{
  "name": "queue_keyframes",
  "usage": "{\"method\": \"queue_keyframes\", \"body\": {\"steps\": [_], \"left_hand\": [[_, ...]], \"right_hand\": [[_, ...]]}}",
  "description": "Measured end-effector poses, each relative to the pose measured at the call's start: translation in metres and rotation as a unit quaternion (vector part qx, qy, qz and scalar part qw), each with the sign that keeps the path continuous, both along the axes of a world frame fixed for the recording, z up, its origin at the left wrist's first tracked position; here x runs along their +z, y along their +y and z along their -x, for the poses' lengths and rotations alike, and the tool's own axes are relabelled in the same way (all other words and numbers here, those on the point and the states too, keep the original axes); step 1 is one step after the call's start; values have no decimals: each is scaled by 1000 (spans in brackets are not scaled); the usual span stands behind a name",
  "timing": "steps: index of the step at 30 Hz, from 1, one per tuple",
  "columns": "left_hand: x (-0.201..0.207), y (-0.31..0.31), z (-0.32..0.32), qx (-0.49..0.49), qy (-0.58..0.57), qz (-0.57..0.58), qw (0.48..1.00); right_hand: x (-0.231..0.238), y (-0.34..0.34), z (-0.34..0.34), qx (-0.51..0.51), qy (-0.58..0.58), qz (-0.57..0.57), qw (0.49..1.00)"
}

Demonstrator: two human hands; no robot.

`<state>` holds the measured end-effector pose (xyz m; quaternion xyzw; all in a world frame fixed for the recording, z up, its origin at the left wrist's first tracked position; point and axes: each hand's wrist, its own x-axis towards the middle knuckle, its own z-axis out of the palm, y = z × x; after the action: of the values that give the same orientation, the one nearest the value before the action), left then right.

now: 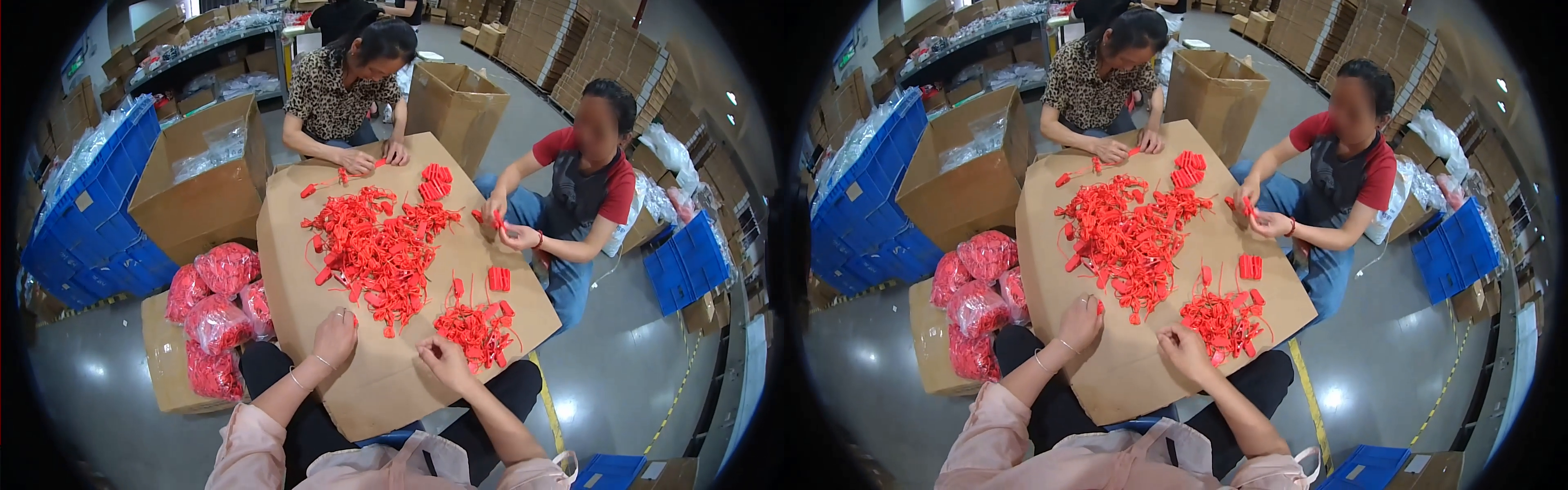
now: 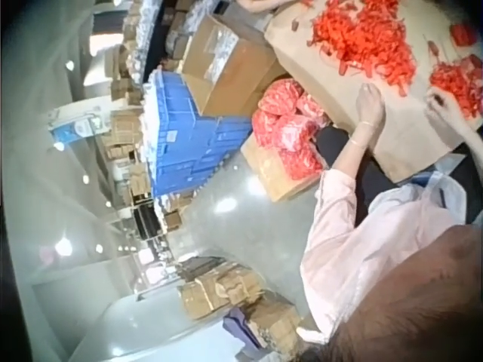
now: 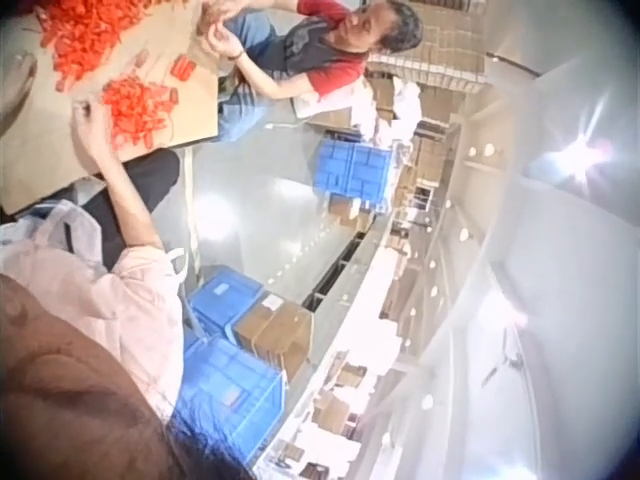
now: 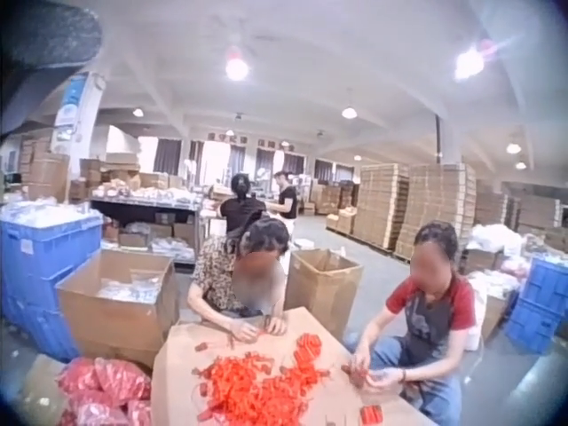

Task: Attaching red plastic tags to strings at a factory workstation.

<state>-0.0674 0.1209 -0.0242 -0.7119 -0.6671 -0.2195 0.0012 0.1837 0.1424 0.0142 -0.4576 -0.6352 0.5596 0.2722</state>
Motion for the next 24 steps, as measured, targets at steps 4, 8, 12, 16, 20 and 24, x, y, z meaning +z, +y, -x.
{"method": "queue_keyframes", "body": {"steps": [4,8,12,16,20,24], "left_hand": [[15,-3,0,-22,-29,25,999],[12,-10,2,-12,-71,-21,997],[6,-15,6,-14,-127,-36,991],[3,-17,15,-8,-180,-34,983],[10,-29,7,-12,-274,-51,960],[8,-45,-15,-30,-319,-30,947]], "right_hand": [[0,55,13,7,-202,-260,944],[-24,96,19,-17,-291,-331,897],[-42,100,23,15,-363,-369,856],[-43,80,24,57,-412,-354,837],[-31,41,17,27,-311,-338,888],[-34,3,12,2,-232,-277,932]]}}
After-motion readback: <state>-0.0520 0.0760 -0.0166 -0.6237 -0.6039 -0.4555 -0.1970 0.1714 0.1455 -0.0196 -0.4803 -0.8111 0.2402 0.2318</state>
